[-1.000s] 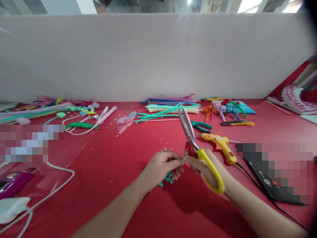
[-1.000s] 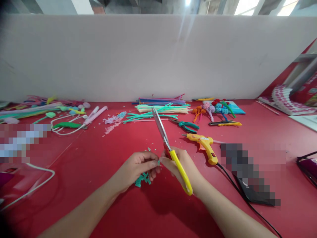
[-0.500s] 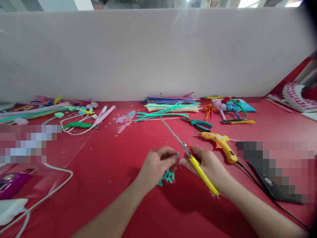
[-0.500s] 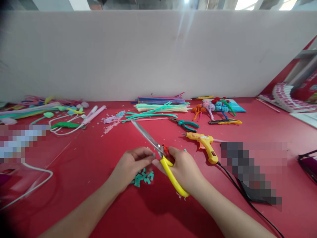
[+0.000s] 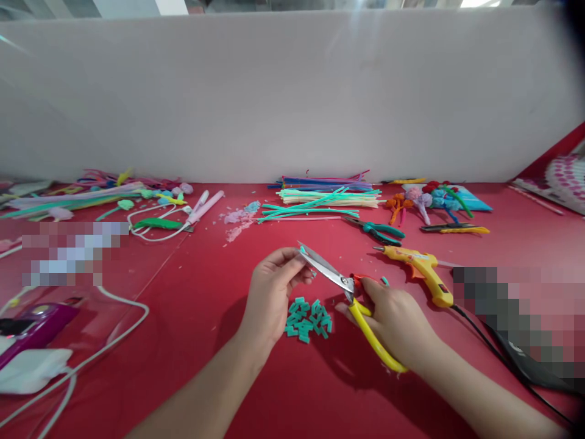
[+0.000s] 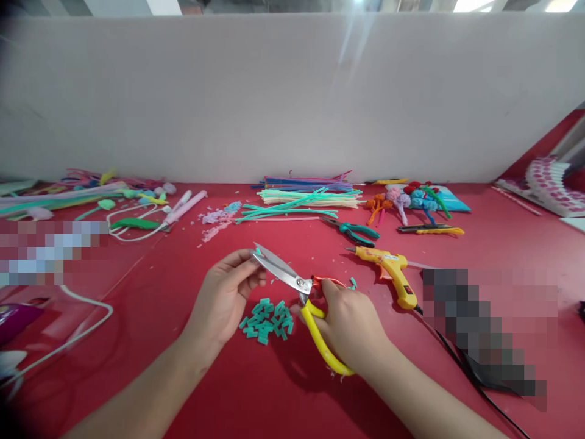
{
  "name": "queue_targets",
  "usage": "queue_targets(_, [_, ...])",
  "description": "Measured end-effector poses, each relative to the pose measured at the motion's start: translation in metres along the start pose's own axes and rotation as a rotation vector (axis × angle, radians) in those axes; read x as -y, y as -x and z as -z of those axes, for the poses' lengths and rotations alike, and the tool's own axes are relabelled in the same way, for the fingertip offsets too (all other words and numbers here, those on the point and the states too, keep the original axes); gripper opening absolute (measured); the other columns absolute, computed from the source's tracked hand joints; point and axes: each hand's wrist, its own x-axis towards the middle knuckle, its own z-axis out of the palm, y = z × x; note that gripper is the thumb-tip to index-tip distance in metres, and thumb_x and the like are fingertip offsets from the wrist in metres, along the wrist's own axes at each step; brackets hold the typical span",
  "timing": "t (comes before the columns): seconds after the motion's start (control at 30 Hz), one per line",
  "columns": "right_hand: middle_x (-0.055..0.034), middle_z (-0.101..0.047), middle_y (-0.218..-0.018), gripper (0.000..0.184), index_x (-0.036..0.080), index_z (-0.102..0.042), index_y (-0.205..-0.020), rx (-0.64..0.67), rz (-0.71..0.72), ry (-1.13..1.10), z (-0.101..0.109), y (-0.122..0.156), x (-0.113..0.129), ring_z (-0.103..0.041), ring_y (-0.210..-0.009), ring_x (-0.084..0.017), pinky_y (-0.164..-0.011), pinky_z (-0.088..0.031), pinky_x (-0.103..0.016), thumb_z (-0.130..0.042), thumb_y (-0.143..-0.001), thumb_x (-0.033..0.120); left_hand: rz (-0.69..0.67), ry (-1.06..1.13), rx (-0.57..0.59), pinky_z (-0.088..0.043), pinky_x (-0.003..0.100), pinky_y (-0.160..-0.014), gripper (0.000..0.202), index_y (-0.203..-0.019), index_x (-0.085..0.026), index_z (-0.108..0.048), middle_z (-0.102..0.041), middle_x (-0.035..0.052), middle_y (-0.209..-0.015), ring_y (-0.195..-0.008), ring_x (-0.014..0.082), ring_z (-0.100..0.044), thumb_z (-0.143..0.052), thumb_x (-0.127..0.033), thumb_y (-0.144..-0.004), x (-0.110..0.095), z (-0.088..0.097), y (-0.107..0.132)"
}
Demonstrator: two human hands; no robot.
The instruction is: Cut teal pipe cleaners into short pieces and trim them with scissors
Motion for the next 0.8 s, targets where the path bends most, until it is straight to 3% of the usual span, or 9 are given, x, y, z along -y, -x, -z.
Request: queue_targets(0.8, [0.0013,-0.047,-0.048,0.037,0.02,-0.035,-0.061,0.001,0.013,0.031,-0.0009,0.0004,0.0008,-0.044,-0.041,-0.012,-0.043,-0.016,-0.022,-0.036,-0.076,0.054,-0.028,0.007,0.011,-0.043,0.018,-0.054,0.007,-0.071,-0.013,-0.058,-0.056,0.0004,-0.061,-0.055,0.0076,-0.052,-0.059,-0.019,-0.067,0.0019,0.0006,0.0005])
